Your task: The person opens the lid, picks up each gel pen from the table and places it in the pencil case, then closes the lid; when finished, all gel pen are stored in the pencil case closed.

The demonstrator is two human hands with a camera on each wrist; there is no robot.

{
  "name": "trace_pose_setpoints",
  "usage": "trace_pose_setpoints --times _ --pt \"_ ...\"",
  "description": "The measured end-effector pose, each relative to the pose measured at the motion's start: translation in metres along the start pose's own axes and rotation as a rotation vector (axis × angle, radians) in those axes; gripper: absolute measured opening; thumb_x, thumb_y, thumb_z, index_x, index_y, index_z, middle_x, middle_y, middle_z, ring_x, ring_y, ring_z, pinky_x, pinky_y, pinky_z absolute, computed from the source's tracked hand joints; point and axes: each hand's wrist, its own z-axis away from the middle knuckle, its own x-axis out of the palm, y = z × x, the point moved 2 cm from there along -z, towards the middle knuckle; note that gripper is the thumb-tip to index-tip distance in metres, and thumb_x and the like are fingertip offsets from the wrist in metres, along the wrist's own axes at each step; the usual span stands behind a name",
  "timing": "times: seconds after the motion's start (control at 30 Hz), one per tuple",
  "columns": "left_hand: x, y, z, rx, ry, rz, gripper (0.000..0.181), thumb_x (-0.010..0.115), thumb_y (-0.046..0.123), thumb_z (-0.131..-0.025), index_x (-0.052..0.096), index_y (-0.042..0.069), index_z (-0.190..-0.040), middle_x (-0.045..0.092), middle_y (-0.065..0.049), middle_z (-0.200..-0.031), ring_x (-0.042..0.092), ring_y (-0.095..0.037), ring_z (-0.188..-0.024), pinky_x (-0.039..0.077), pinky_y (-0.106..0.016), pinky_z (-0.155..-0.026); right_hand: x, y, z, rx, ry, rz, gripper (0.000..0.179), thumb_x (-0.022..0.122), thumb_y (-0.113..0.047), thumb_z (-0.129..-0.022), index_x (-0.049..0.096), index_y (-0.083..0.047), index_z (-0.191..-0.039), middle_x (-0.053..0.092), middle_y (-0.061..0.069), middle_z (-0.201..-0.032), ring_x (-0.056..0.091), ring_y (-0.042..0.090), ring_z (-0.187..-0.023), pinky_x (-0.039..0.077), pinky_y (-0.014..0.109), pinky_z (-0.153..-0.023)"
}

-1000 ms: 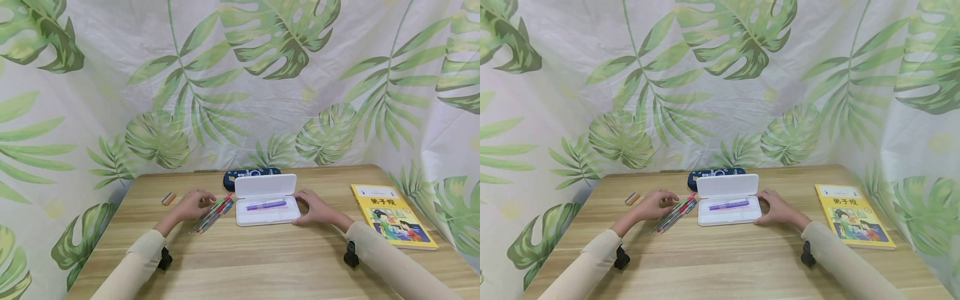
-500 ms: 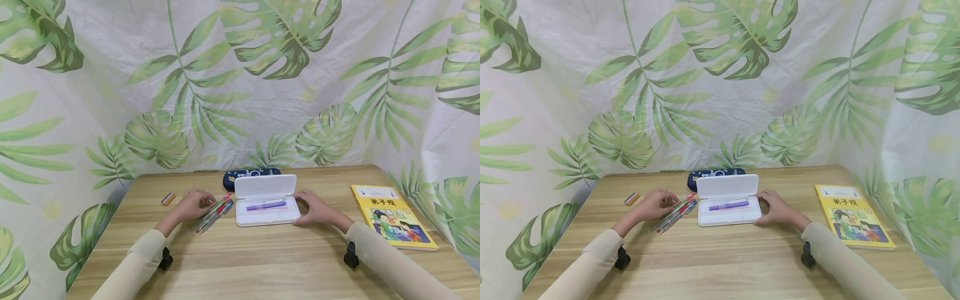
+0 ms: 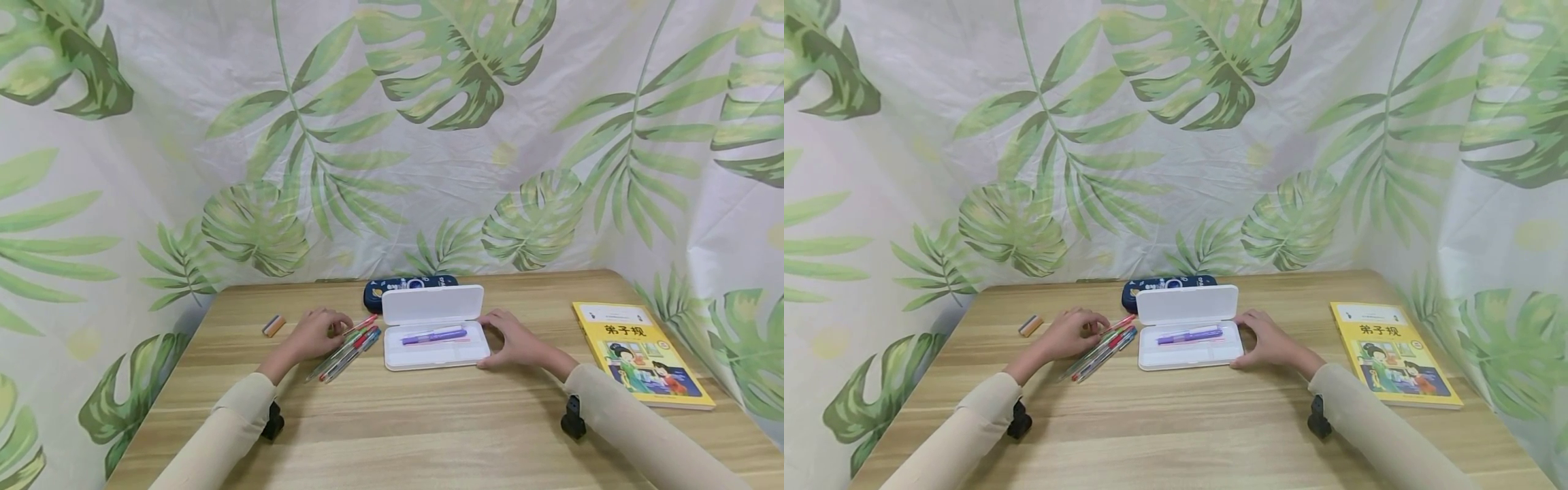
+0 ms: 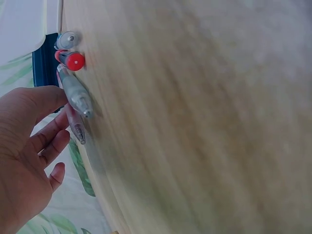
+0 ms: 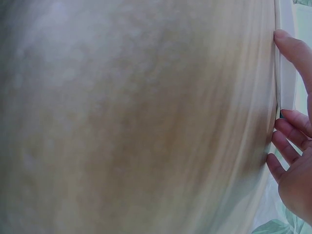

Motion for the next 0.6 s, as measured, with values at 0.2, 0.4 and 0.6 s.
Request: trace_pose_setpoints --times 0.2,0.4,0.6 --pt "0.0011 -0.0008 0.0007 0.019 0.022 -0.01 0.022 0.075 0.009 -0.087 0.075 0.016 -0.108 0.064 0.006 -0.081 0.051 -0.015 -0.083 0.033 -0.04 -0.08 0.0002 0.0003 0.0 0.003 0.0 -0.004 0.084 0.094 -0.046 -0.065 0.062 -0.008 -0.132 0.06 0.006 -0.122 0.05 0.024 -0.117 0.041 0.046 -0.103" --pt "0.0016 -0.002 0.0022 0.016 0.036 -0.038 0.022 0.075 0.01 -0.085 0.072 0.018 -0.106 0.059 0.007 -0.078 0.049 -0.015 -0.082 0.033 -0.04 -0.079 -0.0005 -0.0015 0.0 0.0 0.001 -0.009 0.084 0.094 -0.044 -0.064 0.062 -0.006 -0.132 0.06 0.007 -0.121 0.05 0.024 -0.116 0.041 0.047 -0.103" --pt "0.0034 -0.001 0.0021 0.026 0.033 -0.1 0.017 0.073 0.015 -0.09 0.07 0.018 -0.106 0.055 0.002 -0.082 0.046 -0.017 -0.083 0.033 -0.041 -0.08 0.0004 0.0009 -0.0001 -0.009 0.009 -0.003 0.083 0.094 -0.044 -0.064 0.062 -0.007 -0.131 0.06 0.007 -0.121 0.05 0.025 -0.116 0.042 0.048 -0.103"
